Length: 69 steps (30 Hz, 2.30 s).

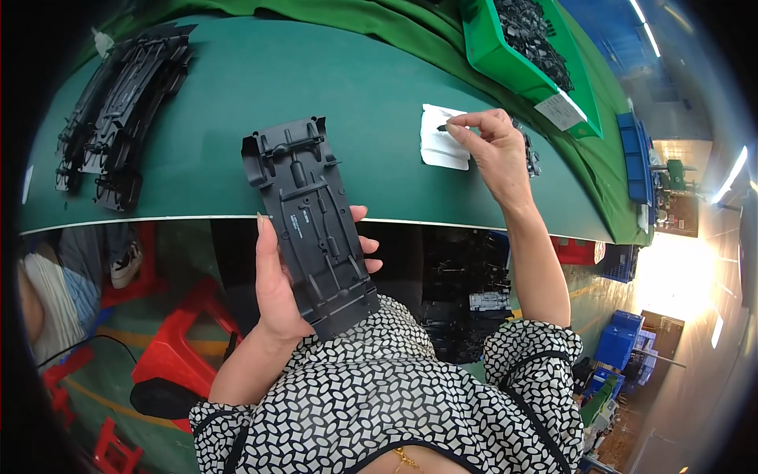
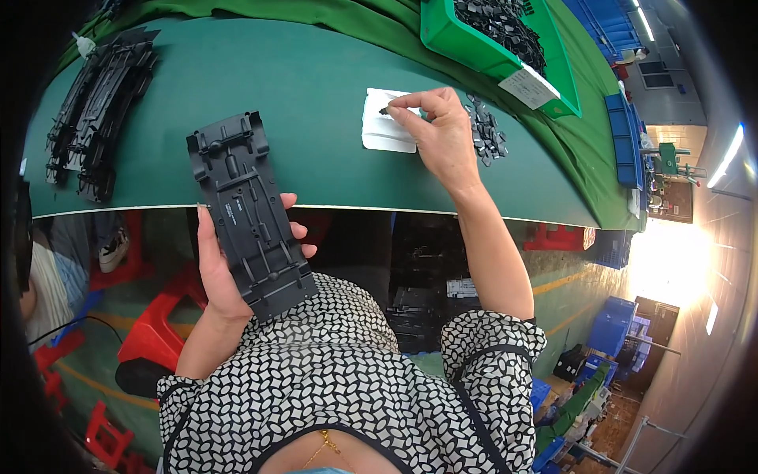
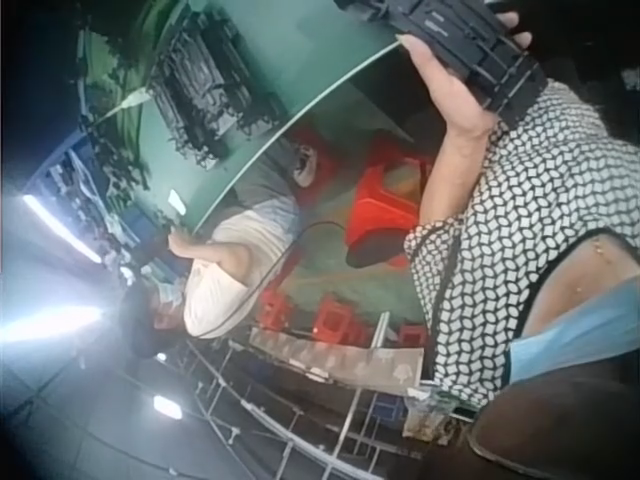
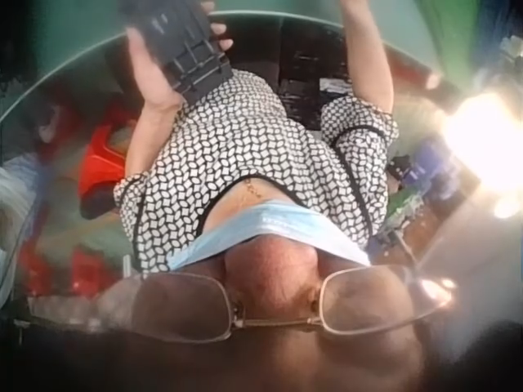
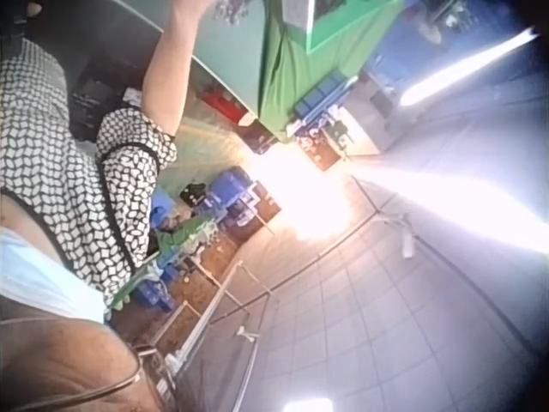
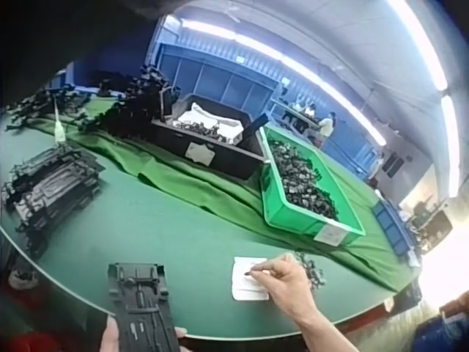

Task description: The recorder is assembling small black plastic components by applying a lubricant or glue and fitting small gears or pins into a larger chassis at a factory workbench.

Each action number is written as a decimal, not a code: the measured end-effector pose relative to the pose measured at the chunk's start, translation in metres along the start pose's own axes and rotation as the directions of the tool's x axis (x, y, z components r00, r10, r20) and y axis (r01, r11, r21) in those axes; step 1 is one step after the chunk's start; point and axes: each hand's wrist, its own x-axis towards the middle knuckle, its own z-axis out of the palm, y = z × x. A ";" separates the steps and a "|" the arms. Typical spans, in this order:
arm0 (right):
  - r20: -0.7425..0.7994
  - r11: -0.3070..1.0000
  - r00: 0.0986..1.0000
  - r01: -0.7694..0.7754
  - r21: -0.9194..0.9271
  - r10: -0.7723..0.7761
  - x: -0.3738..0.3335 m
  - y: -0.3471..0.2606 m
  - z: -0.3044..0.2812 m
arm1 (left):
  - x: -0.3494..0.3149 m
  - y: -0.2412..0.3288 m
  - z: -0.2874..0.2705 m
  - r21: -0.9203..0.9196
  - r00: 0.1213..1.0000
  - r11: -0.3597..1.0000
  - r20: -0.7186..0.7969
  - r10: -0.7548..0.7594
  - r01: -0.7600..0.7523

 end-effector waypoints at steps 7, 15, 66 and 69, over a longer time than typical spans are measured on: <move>-0.108 0.987 0.984 0.132 -0.094 -0.142 -0.006 0.014 0.005 | 0.001 0.001 0.001 0.014 1.000 1.000 -0.002 -0.022 0.022; -0.126 0.978 0.977 0.151 -0.144 -0.170 -0.007 0.016 0.006 | 0.001 -0.001 0.002 0.036 1.000 0.999 -0.006 0.000 0.000; -0.045 0.412 0.412 0.887 -0.207 -0.910 -0.122 -0.045 0.028 | -0.003 0.000 0.018 0.151 0.930 0.924 0.171 0.325 -0.351; -0.048 0.407 0.406 0.890 -0.207 -0.913 -0.121 -0.045 0.030 | -0.003 0.000 0.020 0.178 0.931 0.916 0.137 0.339 -0.360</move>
